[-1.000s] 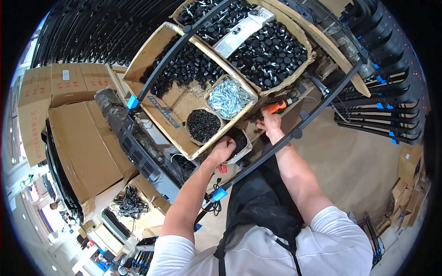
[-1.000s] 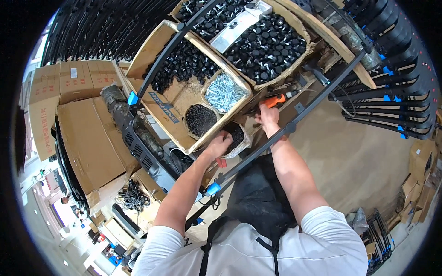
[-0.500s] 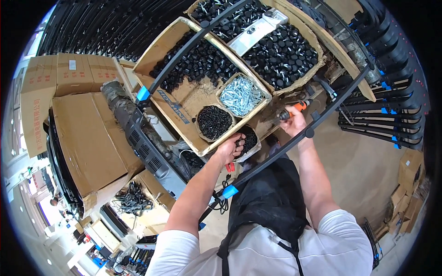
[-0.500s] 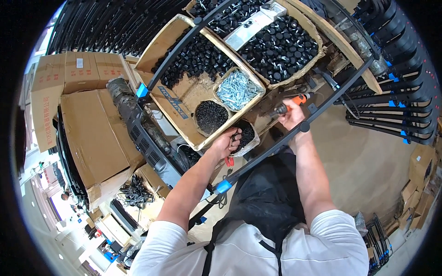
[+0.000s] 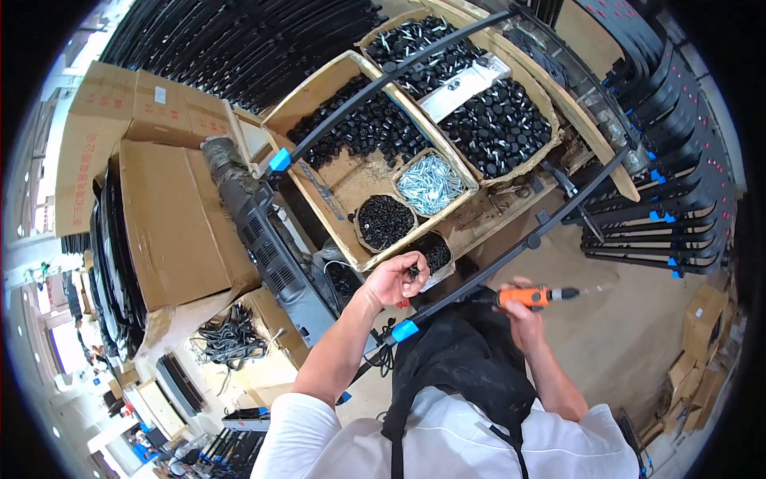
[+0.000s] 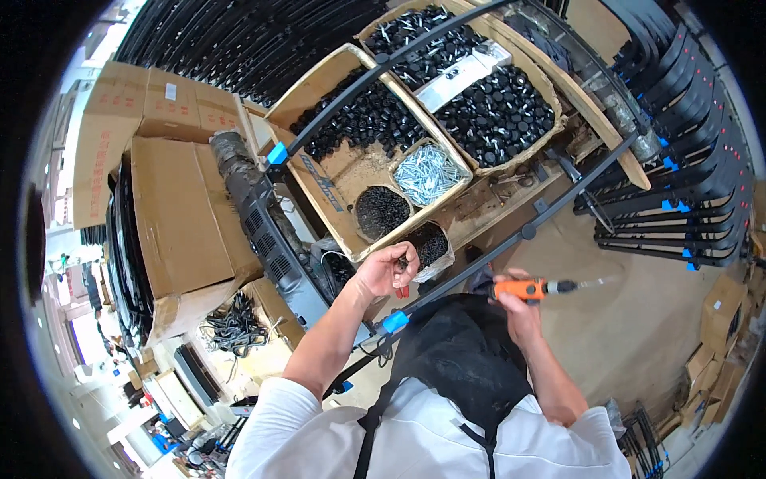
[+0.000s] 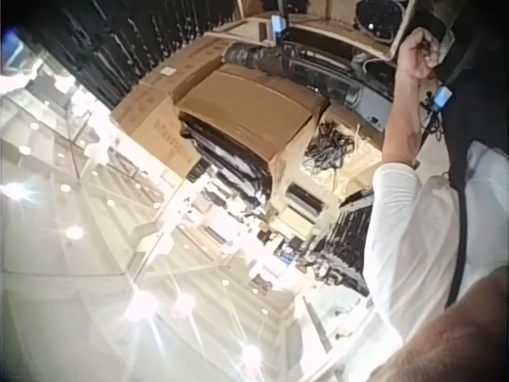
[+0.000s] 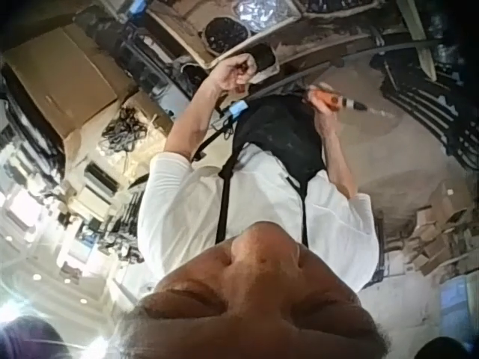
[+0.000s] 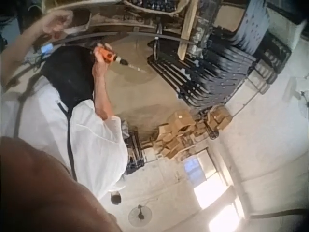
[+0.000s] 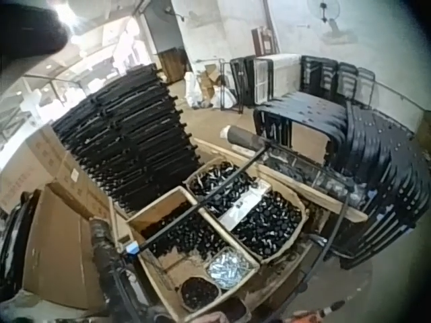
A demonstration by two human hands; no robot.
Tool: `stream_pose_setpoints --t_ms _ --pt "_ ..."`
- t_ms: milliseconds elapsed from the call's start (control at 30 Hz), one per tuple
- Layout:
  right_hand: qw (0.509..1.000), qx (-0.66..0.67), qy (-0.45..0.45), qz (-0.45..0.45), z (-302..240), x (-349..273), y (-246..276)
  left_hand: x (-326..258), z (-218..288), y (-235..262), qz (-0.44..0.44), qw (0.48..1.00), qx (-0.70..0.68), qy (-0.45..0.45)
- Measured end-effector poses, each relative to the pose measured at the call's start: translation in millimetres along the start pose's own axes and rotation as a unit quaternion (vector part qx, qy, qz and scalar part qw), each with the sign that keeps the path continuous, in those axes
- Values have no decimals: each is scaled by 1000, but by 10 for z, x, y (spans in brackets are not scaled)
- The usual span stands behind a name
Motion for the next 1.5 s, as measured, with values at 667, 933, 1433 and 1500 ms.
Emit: stream_pose_setpoints --t_ms 667,933,1433,1500 --pt "851 -254 268 -373 -1585 -643 -2369 -1040 -100 -472 150 876 -136 -437" --pt "787 -275 232 -502 -963 -746 -3107 -1568 -533 -266 134 781 -297 -533" --pt "749 -375 226 -497 -216 -999 -4551 -2369 -21 378 34 753 -385 -533" --pt "744 -400 222 -488 -110 -996 -4804 -2468 62 493 65 742 -396 -537"
Point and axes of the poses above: each hand's wrist, its own x-axis towards the middle knuckle, its own y-axis out of the back of the hand, z = x × y, the point moved 10 cm from there along x, towards the middle knuckle, and after that the axes turned 3 degrees about -x, right-handed, at the moved point
